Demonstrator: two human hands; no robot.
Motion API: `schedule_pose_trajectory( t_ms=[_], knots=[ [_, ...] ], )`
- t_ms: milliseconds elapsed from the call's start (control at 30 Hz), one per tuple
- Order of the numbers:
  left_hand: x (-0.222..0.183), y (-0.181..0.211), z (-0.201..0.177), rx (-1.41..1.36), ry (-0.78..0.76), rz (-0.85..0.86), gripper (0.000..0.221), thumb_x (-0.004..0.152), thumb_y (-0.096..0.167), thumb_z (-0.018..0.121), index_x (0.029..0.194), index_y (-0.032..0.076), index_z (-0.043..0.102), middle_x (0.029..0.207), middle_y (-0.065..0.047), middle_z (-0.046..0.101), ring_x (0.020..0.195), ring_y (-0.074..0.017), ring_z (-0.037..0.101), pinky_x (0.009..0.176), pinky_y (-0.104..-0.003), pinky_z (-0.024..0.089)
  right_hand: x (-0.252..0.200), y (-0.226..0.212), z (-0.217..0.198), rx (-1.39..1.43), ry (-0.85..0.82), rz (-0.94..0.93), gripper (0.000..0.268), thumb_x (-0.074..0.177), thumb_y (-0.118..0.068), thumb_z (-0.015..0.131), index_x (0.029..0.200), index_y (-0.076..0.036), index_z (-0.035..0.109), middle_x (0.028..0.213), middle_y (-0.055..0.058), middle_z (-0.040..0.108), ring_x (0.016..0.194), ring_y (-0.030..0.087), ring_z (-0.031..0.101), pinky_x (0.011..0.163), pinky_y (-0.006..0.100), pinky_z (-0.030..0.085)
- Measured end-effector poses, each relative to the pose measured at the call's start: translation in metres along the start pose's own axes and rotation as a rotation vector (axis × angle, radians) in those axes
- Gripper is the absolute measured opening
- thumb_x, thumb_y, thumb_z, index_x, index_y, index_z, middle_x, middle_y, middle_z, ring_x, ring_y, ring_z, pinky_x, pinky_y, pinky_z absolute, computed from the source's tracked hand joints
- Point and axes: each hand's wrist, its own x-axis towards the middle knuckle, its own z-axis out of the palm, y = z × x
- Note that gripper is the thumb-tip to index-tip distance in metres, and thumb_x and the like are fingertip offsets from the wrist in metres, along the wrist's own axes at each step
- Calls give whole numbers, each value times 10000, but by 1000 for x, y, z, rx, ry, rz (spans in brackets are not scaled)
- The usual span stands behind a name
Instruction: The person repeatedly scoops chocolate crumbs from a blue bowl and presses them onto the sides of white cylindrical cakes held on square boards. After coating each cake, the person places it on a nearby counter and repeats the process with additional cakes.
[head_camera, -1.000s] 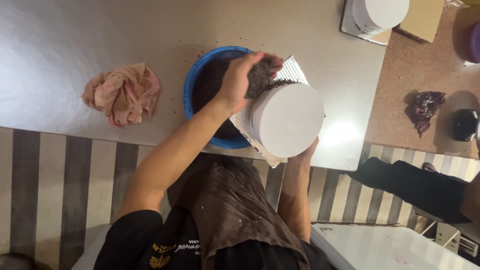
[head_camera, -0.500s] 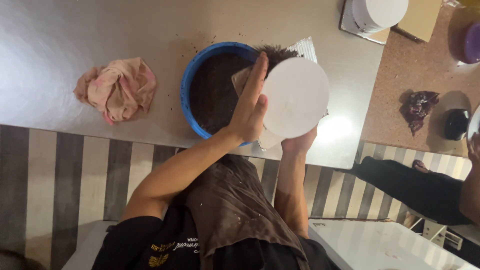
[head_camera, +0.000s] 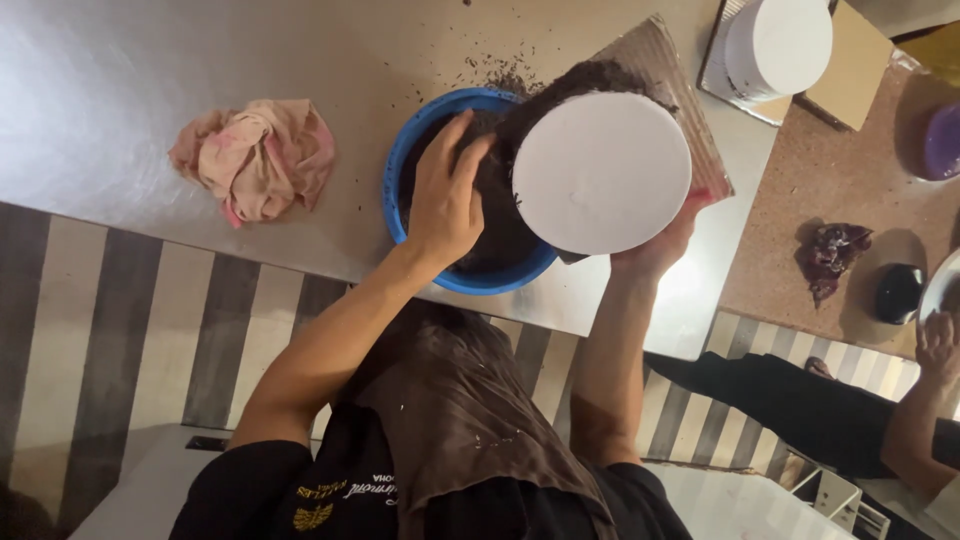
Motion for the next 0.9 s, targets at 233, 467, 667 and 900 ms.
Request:
schedule_pose_trajectory(
  t_ms=[233,467,667,900],
  knots=[
    [-11,-7,3,69,-80,-55,642,823,-120,579,1444,33,523,1582,-239,373,1464,-460,390,1225,-532,341,18,-9,13,-98,-43,-8,680,1125,-516,392,1584,-14,383,1549,161,536,1403,321,564,1176,467,516],
    [-3,-1,-4,69,-93,-24,779,817,-153,563,1543,97,436,1608,-245,339,1469,-450,393,1233,-502,359,20,-3,5,2,-44,62,726,1097,-545,347,1565,8,391,1545,181,533,1408,334,565,1189,469,493],
    [-10,-16,24,-648,-18,-309,591,990,-67,426,1562,76,392,1642,-169,405,1458,-272,493,1132,-360,415,-2,34,-16,214,165,254,580,1107,-369,335,1564,-16,378,1540,175,511,1386,347,553,1145,475,511],
    [-18,-41,51,-1524,13,-725,634,1117,508,369,1536,40,456,1559,-65,497,1404,-162,479,1207,-329,383,-63,43,42,379,280,395,556,1126,-328,311,1591,-27,365,1585,146,480,1414,321,525,1166,451,450]
  ],
)
